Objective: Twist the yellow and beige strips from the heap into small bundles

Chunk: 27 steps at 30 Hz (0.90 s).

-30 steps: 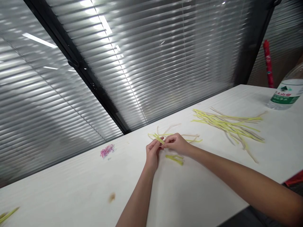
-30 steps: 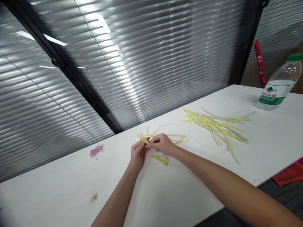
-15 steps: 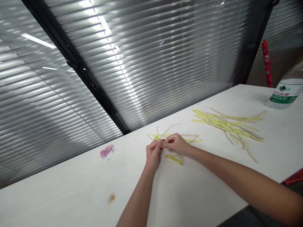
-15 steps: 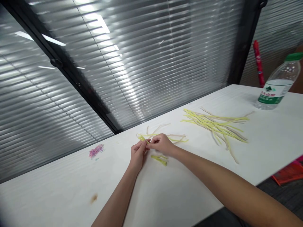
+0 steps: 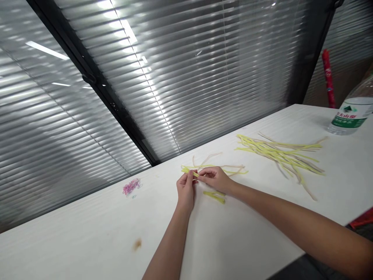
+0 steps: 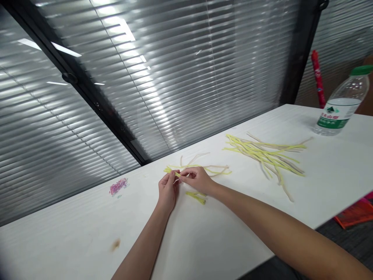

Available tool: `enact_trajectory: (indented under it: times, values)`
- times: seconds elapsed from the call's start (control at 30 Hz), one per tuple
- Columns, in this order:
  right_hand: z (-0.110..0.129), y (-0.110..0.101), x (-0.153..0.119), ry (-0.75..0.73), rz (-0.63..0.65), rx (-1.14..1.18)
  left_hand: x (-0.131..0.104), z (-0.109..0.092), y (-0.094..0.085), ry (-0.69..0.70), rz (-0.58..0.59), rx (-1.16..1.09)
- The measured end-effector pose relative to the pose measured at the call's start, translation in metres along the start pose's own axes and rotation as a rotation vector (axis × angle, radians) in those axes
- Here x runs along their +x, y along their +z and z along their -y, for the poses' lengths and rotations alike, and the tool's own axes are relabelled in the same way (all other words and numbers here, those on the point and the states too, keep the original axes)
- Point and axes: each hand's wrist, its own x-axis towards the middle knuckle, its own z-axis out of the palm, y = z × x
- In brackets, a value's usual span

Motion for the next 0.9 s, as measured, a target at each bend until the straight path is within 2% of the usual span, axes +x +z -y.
enact_trajectory:
  times: [0.23, 0.53, 0.7, 0.9]
  values:
    - [-0.003, 0.001, -0.001, 0.056, -0.052, 0.124, 0.0, -0.003, 0.001, -0.033, 0.008, -0.04]
    - [-0.007, 0.0, 0.003, 0.145, -0.001, 0.218, 0.0, 0.001, 0.0, 0.019, 0.006, 0.046]
    - [-0.011, -0.003, 0.006, 0.184, 0.043, 0.231, 0.002, 0.004, -0.002, 0.05, 0.046, 0.059]
    - [-0.004, -0.007, 0.007, 0.224, 0.088, 0.209, 0.003, 0.007, -0.005, 0.088, 0.102, 0.086]
